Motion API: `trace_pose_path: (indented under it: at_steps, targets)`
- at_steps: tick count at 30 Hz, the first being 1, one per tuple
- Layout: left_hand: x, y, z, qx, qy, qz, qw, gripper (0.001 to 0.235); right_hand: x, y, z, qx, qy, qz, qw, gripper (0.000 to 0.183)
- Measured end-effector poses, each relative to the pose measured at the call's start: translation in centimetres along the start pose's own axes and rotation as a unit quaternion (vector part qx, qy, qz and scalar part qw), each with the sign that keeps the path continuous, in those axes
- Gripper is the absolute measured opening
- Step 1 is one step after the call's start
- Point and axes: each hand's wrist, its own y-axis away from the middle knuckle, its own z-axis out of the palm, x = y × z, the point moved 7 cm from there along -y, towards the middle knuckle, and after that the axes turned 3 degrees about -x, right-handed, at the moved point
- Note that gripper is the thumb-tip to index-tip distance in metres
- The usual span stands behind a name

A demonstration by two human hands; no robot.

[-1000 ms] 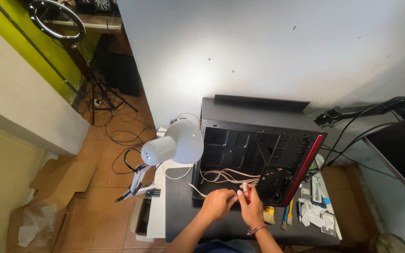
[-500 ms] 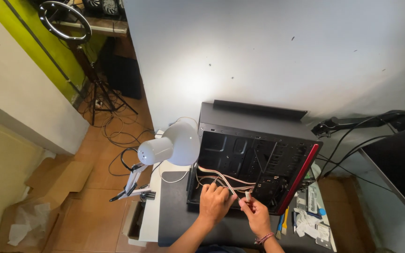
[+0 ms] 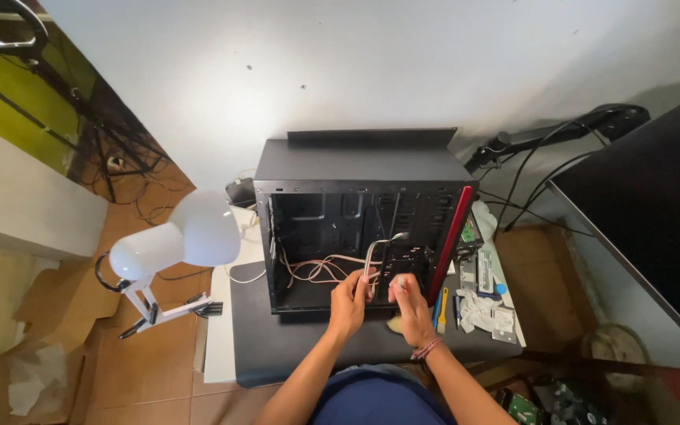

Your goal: The person works inside an open desktop computer case on a desk, routing and bundling the front-panel cables and securing them with zip ties. They pull the cable bundle through the case, tighten ties, and use a utility knife to trim the excess tie ends.

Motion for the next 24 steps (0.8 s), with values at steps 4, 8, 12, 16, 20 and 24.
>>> trace_pose_path:
  at_steps: [4,8,12,16,20,24]
  targets:
    - [3.6,1.0,2.2,-0.002,-0.037,0.037,0.999,0.024,-1.5,-2.1,-1.9,-0.05,0.09,0.056,0.993,0.021]
    - [4.2,1.7,4.0,-0.006,-0.093,0.062,0.994,0.021,-1.4,-3.5,-2.9,-0.081,0.247,-0.026,0.965,0.028]
    - [4.8,2.3,5.0,0.008,-0.11,0.062,0.992,0.021,-1.5,-4.4,-4.7,-0.055,0.251,0.023,0.966,0.028]
    - [4.6,2.3,5.2,0.009,-0.116,0.055,0.992,0.019,-0.3,-4.4,-4.8,-0.138,0.112,0.093,0.98,0.03]
    - [3.9,2.9,5.4,0.003,-0.143,0.008,0.99,0.018,-0.3,-4.7,-6.0,-0.1,-0.027,0.084,0.991,0.037]
    - [1.2,2.6,5.6,-0.049,-0.069,-0.008,0.996,0.017,-1.4,-4.6,-6.3,-0.151,-0.049,0.022,0.987,0.031]
